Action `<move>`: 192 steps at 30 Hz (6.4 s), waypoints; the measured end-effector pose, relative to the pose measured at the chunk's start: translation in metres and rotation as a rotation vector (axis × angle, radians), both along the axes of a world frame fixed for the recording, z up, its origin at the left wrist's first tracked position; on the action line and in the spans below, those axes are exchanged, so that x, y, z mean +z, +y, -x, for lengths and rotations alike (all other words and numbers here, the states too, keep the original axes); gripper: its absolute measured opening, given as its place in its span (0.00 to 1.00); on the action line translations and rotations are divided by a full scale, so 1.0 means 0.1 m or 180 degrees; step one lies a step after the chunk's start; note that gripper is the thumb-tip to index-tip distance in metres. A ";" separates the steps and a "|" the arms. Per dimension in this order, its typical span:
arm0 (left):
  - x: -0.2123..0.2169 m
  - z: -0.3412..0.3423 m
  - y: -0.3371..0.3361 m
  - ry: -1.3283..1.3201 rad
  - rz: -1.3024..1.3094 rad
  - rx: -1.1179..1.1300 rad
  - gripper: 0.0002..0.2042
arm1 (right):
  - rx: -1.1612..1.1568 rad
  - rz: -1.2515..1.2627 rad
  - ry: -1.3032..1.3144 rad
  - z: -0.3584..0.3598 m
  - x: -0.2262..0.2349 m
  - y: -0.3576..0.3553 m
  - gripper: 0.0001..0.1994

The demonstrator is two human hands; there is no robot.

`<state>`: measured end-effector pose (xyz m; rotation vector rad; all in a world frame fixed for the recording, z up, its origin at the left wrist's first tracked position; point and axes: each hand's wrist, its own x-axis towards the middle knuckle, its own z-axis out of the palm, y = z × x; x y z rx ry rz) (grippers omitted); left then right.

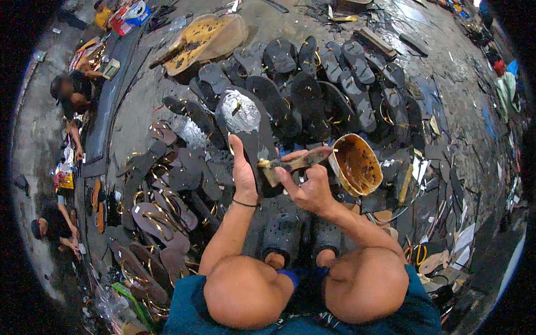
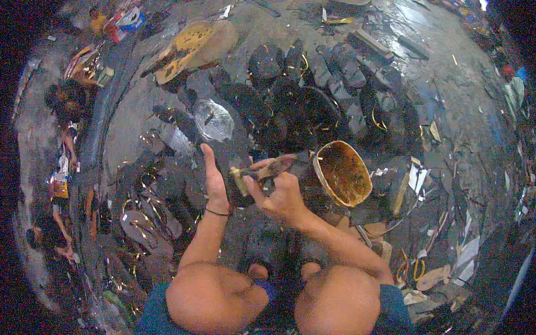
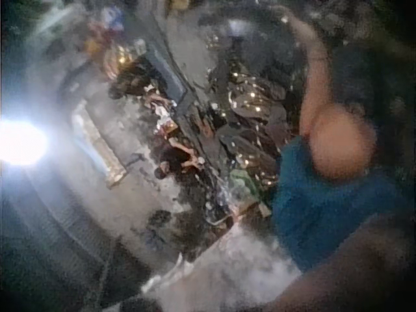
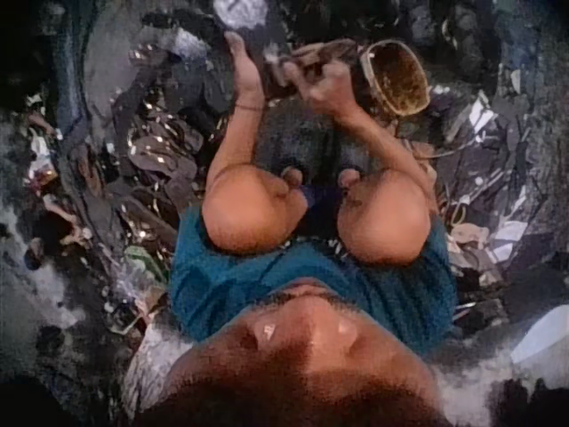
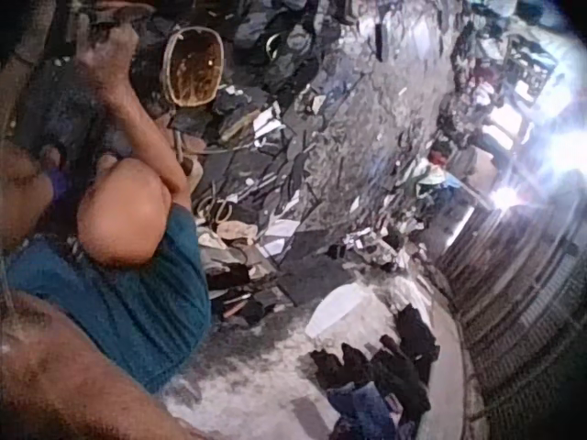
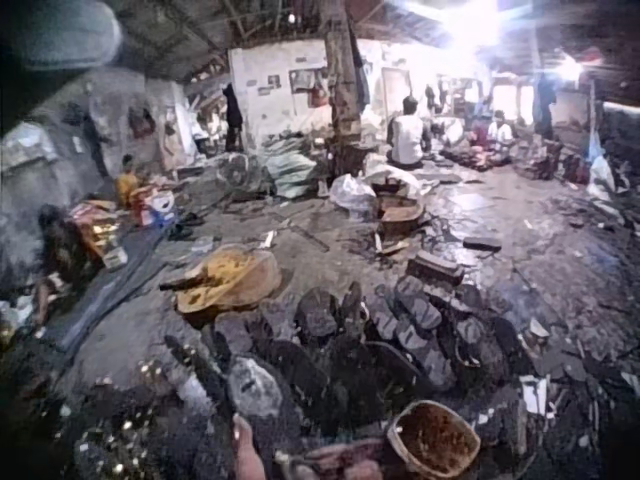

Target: The person sits on the floor and repeatedly applies a brown adhesive from a small container onto the soles of black sandals using a brush. The person picks up sandals one at a time, coats the sole, and places them back into a pile.

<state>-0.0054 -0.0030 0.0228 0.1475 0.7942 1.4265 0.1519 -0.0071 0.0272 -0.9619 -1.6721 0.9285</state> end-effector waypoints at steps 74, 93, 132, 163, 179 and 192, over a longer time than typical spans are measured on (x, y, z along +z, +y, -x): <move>-1.04 0.25 -1.94 0.6046 -0.0254 -0.1088 0.11 | 0.0362 0.2863 -0.3681 -2.33 -0.02 -0.48 0.17; -0.54 -0.14 -0.21 0.0344 0.0197 -0.0413 0.24 | -0.0383 0.0568 0.0009 -0.43 0.17 0.23 0.12; -0.01 -0.10 -1.07 -0.0841 0.0649 -0.1061 0.31 | 0.0078 0.3344 0.2815 -0.60 0.03 0.36 0.10; -0.06 -0.33 0.11 0.1234 0.0032 0.0422 0.37 | -0.0061 0.1031 0.0277 -0.20 0.04 0.21 0.10; -0.53 0.29 -0.77 0.4794 -0.0221 -0.0407 0.33 | -0.1011 0.1857 0.0773 -1.60 -0.56 0.60 0.12; -0.87 0.73 -1.92 0.5987 0.2867 -0.1494 0.52 | -0.2315 0.1523 -0.0031 -2.52 -0.82 0.78 0.24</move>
